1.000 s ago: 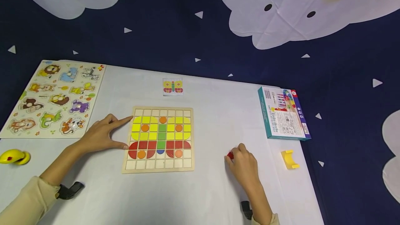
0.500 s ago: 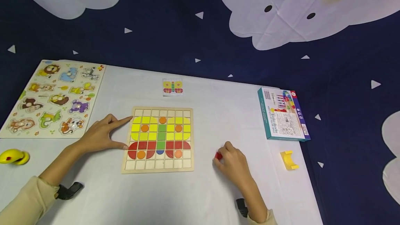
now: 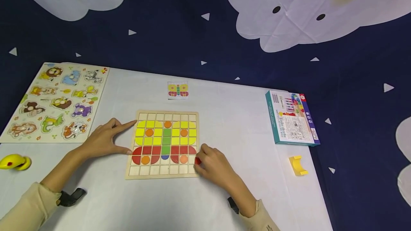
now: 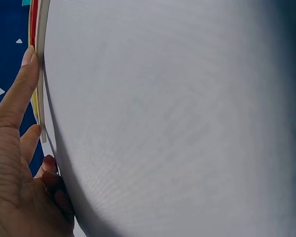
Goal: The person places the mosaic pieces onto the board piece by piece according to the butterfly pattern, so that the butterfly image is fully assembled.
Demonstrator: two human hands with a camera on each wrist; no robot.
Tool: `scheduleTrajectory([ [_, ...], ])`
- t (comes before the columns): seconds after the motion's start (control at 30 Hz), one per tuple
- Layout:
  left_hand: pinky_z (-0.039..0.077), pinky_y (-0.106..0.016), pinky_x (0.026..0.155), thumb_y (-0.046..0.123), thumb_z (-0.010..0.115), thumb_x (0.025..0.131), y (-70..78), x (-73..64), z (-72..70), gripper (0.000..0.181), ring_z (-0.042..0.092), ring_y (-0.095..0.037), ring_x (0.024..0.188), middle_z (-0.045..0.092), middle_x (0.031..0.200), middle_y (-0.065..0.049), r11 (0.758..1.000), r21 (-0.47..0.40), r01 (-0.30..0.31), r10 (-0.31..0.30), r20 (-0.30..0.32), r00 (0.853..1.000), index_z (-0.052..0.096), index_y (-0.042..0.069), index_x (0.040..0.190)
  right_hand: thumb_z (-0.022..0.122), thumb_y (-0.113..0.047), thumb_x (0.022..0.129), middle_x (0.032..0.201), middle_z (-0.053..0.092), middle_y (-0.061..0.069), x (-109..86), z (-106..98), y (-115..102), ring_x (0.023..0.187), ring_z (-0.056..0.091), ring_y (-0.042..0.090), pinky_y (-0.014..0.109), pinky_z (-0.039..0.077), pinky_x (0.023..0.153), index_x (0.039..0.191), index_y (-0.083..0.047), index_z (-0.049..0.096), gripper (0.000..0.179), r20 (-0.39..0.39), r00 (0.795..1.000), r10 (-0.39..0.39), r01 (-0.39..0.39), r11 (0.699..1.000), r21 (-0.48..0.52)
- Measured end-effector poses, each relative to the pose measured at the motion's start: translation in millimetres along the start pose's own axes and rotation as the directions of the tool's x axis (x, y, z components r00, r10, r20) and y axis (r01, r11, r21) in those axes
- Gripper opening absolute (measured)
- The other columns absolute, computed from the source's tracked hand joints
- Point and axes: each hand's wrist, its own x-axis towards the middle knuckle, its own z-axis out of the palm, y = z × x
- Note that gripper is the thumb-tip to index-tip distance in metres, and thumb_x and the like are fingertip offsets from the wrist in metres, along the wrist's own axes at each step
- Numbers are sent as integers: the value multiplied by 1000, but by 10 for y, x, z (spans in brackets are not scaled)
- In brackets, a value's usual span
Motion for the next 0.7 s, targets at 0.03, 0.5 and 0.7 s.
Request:
scheduleTrajectory([
  [0.03,27,-32,71,71,82,57,2,-2,-1,110,37,-16,75,42,95,-2,1000,-2,0,0,0,1000,45,26,150,84,-17,76,81,50,-3,22,17,-1,65,44,7,21,44,62,84,-6,72,18,-1,1000,-20,20,1000,3],
  [0.5,27,-32,71,69,84,57,10,-1,4,109,37,-16,75,42,94,-1,1000,-7,-4,4,-7,1000,46,25,149,82,-21,81,87,57,-1,163,98,-15,68,49,9,26,47,68,93,-6,75,21,67,996,-62,62,998,0],
  [0.7,27,-32,71,69,84,58,15,-1,-5,108,37,-16,76,42,94,-1,1000,1,4,-4,-2,1000,47,25,149,84,-21,79,81,54,-2,177,115,-9,66,47,8,24,45,65,89,-8,77,18,37,998,-51,50,998,29],
])
